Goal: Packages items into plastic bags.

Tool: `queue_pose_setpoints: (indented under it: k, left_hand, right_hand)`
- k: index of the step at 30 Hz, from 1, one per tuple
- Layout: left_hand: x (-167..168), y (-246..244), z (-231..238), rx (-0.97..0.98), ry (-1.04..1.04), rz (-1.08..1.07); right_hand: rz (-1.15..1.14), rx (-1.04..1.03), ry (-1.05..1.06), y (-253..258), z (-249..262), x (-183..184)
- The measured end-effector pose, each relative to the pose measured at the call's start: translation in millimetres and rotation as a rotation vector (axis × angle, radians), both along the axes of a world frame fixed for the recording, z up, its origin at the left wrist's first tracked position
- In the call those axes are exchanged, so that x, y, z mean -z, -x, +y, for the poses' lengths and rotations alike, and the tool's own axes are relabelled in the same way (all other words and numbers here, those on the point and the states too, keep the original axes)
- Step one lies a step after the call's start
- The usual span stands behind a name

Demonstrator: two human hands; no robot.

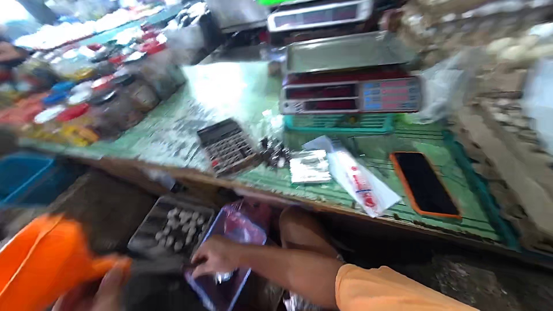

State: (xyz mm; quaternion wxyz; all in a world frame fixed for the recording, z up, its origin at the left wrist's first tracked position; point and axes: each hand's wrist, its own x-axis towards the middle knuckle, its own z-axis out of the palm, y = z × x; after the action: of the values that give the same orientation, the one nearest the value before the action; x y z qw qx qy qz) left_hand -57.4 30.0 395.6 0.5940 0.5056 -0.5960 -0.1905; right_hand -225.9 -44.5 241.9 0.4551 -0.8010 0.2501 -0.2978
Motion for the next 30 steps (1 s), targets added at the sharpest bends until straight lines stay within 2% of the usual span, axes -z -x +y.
queue_pose_setpoints:
  k: [2,5,8,10,13,17,19,21,23,26,30]
  left_hand:
    - [-5,1,2,-0.072,-0.009,-0.033]
    - [-17,3,4,-0.128,-0.038,-0.009]
    - [-23,0,10,-0.151,-0.042,-0.078]
    - [-14,-4,11,-0.169,-0.056,-0.132]
    - [20,-14,3,-0.170,-0.168,-0.181]
    - [62,-24,6,-0.172,-0.299,-0.160]
    - [78,-26,14,-0.167,-0.341,-0.195]
    - [103,-29,20,-0.153,-0.377,-0.243]
    - [129,-29,25,-0.138,-0.456,-0.300]
    - [163,-28,30,-0.110,-0.548,-0.332]
    - [208,-32,32,-0.071,-0.710,-0.206]
  right_hand:
    - [-0.008,-0.056,-0.091,2,3,-9]
    - [0.095,-0.099,-0.246,2,-2,-23]
    - [0.205,-0.132,-0.238,-2,-8,-8]
    - [0.334,-0.099,-0.207,2,-15,-7]
    - [0.322,0.055,-0.183,11,-18,-10]
    - [-0.024,0.273,-0.106,24,-11,-22]
    - [-0.211,0.281,-0.040,27,-6,-35]
    - [-0.315,0.203,0.021,26,1,-43]
    - [-0.258,0.132,0.090,19,7,-43]
    - [-0.027,0.086,0.120,6,10,-29]
    - [0.075,0.129,-0.070,-1,0,-9]
